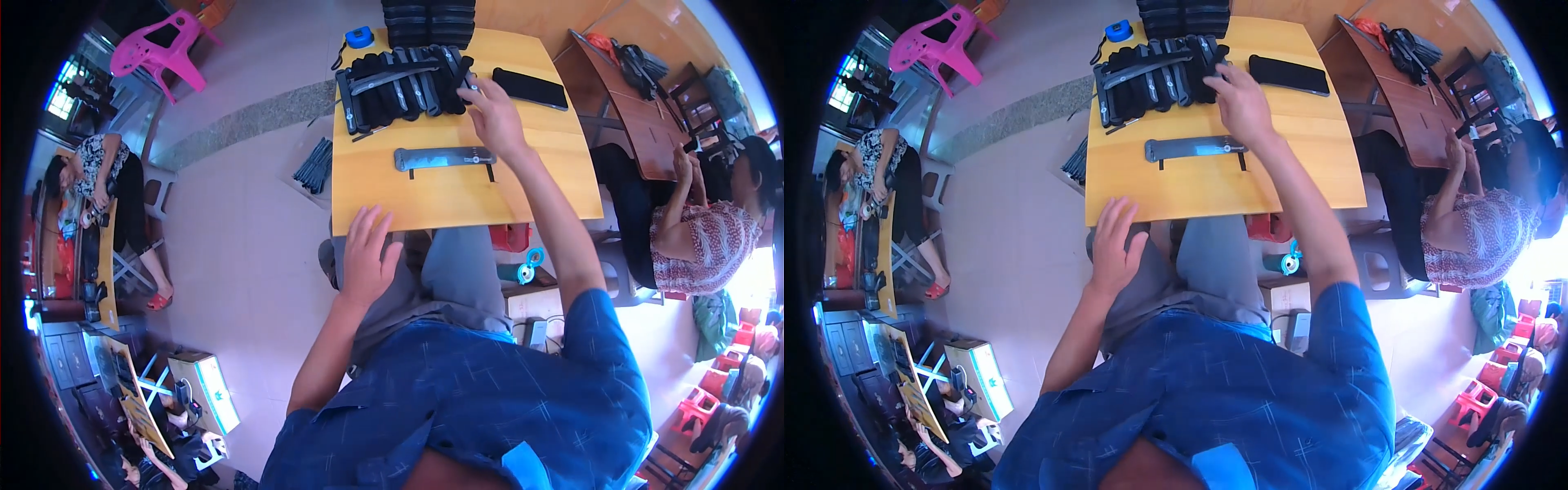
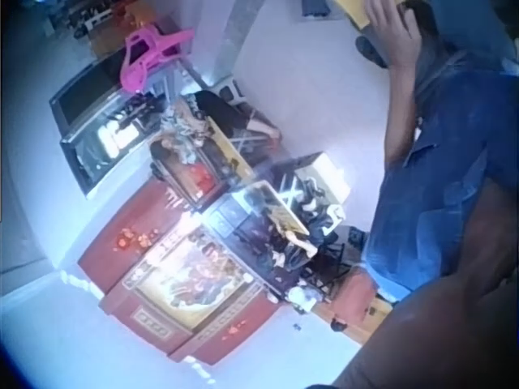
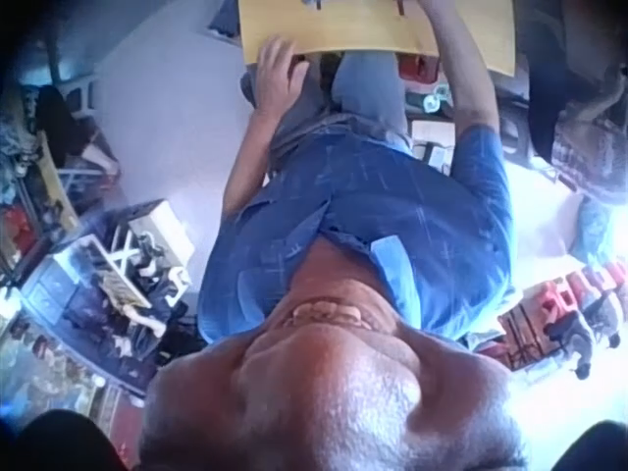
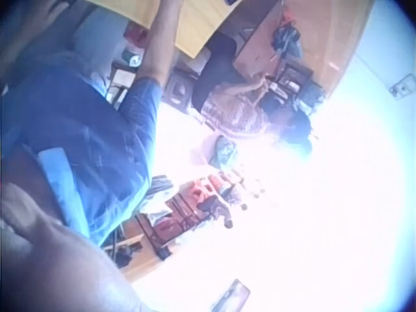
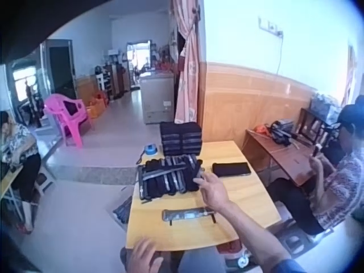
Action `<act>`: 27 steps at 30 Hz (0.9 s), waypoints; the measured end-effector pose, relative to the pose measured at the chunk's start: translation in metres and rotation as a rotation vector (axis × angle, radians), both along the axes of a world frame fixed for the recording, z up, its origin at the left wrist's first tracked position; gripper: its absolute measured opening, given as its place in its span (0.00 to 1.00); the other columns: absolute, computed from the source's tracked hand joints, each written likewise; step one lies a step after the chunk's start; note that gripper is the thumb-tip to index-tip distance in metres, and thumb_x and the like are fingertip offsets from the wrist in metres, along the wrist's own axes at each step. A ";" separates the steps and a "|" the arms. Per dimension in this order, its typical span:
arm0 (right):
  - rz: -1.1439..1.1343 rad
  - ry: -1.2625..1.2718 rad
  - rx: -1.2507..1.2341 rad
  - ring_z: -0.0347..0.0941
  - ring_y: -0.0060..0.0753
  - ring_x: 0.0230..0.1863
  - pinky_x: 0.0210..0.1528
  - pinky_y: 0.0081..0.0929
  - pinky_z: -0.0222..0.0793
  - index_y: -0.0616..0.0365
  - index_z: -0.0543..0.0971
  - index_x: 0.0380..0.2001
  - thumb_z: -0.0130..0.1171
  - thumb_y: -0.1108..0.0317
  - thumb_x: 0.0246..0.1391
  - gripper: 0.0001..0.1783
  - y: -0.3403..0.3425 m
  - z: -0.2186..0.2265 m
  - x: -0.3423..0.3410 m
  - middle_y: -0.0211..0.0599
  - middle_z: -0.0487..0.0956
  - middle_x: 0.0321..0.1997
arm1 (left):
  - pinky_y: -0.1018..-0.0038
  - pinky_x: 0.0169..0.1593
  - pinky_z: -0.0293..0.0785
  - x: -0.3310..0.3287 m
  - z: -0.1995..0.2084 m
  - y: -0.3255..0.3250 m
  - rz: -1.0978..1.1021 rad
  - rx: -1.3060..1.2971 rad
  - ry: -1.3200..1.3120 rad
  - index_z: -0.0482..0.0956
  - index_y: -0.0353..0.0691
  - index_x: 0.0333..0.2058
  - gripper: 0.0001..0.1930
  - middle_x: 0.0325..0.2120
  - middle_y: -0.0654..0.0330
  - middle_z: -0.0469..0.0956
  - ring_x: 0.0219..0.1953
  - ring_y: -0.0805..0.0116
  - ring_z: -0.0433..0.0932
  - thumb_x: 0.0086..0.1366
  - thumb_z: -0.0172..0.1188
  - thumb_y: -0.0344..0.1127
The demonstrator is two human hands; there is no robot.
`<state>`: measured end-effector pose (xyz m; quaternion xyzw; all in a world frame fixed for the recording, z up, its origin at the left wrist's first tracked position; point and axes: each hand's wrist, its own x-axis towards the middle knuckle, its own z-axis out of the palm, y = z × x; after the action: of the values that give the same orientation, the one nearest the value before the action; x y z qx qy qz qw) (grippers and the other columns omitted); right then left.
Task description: Assembling plastic components and buckles onto black elastic straps at a workshop table.
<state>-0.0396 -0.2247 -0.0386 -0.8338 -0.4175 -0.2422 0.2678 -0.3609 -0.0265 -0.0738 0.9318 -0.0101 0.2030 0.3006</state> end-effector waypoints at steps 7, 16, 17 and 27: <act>-0.015 -0.059 -0.445 0.69 0.49 0.69 0.68 0.41 0.69 0.48 0.84 0.53 0.62 0.78 0.51 0.25 0.036 -0.005 0.043 0.40 0.76 0.67 | 0.53 0.70 0.64 -0.036 -0.013 -0.005 0.069 -0.117 0.001 0.78 0.35 0.57 0.21 0.60 0.48 0.74 0.67 0.42 0.68 0.67 0.63 0.34; -0.042 0.043 0.015 0.81 0.50 0.49 0.52 0.42 0.77 0.54 0.84 0.48 0.59 0.75 0.59 0.14 0.064 0.020 0.050 0.42 0.85 0.45 | 0.58 0.54 0.74 -0.001 0.006 0.019 0.066 -0.213 -0.063 0.82 0.35 0.49 0.13 0.44 0.49 0.83 0.48 0.47 0.81 0.65 0.62 0.28; -0.045 0.044 0.013 0.81 0.50 0.49 0.52 0.42 0.77 0.54 0.84 0.48 0.59 0.75 0.59 0.14 0.071 0.021 0.058 0.42 0.85 0.45 | 0.59 0.50 0.76 0.008 0.006 0.020 0.053 -0.202 -0.079 0.82 0.35 0.47 0.12 0.41 0.49 0.84 0.44 0.47 0.82 0.65 0.62 0.28; 0.119 0.022 -0.396 0.79 0.51 0.54 0.58 0.45 0.76 0.51 0.83 0.53 0.66 0.68 0.57 0.19 0.132 0.022 0.090 0.44 0.84 0.51 | 0.60 0.42 0.76 0.033 -0.011 0.026 0.124 -0.243 -0.098 0.84 0.38 0.41 0.07 0.35 0.53 0.84 0.37 0.50 0.82 0.64 0.62 0.27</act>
<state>0.0508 -0.0928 -0.0162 -0.8467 -0.5025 -0.1303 0.1169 -0.3283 -0.0002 -0.0845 0.8763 0.0573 0.2661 0.3974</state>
